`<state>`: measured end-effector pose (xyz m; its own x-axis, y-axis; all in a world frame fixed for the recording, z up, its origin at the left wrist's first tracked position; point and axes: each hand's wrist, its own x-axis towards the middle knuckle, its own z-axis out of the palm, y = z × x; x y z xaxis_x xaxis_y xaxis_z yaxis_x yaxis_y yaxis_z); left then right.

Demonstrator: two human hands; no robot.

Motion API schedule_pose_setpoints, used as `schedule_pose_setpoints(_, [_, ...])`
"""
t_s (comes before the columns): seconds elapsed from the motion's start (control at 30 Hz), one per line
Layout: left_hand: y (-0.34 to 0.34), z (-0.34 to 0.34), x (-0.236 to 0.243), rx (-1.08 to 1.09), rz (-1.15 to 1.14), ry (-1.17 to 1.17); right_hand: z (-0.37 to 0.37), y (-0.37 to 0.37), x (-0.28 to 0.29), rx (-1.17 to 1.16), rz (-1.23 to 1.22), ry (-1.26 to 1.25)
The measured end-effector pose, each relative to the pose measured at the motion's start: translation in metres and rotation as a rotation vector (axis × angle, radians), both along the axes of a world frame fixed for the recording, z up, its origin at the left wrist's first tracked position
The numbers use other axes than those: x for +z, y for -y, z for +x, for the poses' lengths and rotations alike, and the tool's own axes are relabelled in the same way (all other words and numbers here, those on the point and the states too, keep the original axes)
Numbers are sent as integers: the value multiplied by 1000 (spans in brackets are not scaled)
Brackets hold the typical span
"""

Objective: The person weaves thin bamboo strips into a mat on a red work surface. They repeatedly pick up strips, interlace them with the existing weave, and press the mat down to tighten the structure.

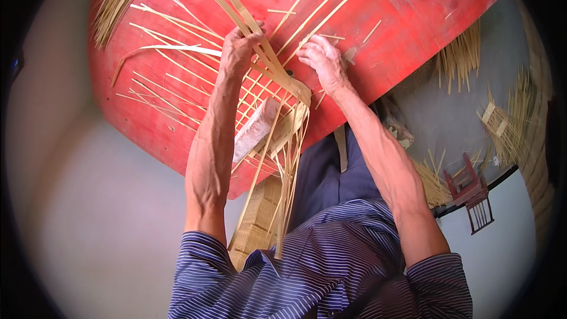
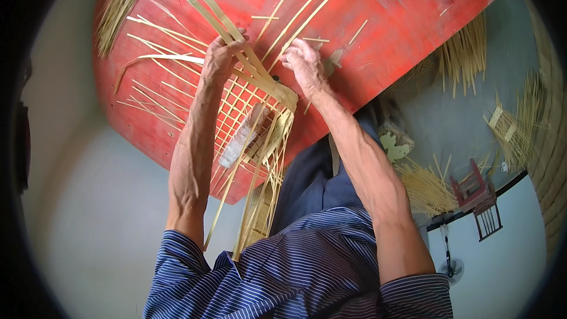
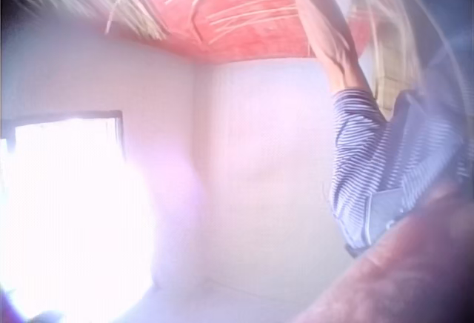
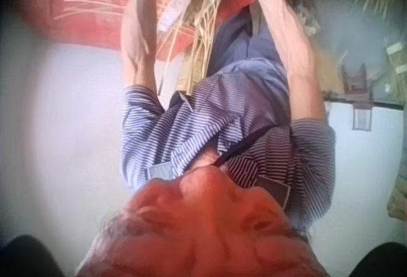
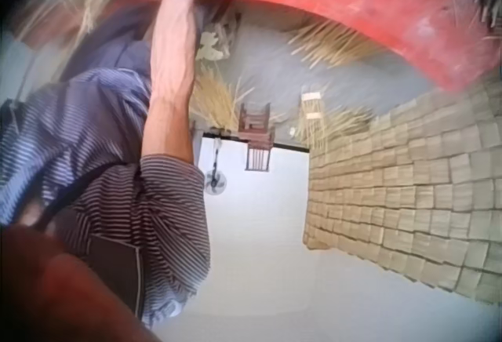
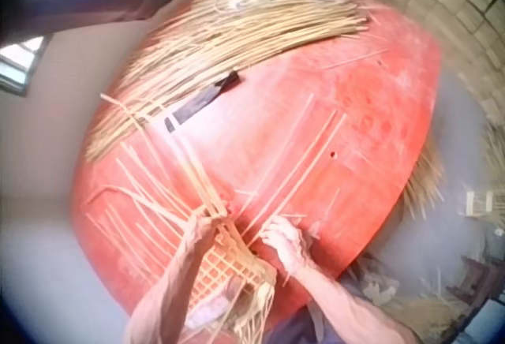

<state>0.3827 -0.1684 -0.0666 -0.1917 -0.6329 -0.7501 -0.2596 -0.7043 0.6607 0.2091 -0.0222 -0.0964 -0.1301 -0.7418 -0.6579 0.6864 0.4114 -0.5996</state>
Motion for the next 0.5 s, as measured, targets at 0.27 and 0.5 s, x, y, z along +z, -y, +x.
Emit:
schedule_pose_setpoints(0.27, [10, 14, 8, -235, 62, -117, 20, 56, 21, 388, -31, -353])
schedule_pose_setpoints(0.5, [8, 6, 20, -503, -277, 230, 29, 72, 27, 730, 19, -459])
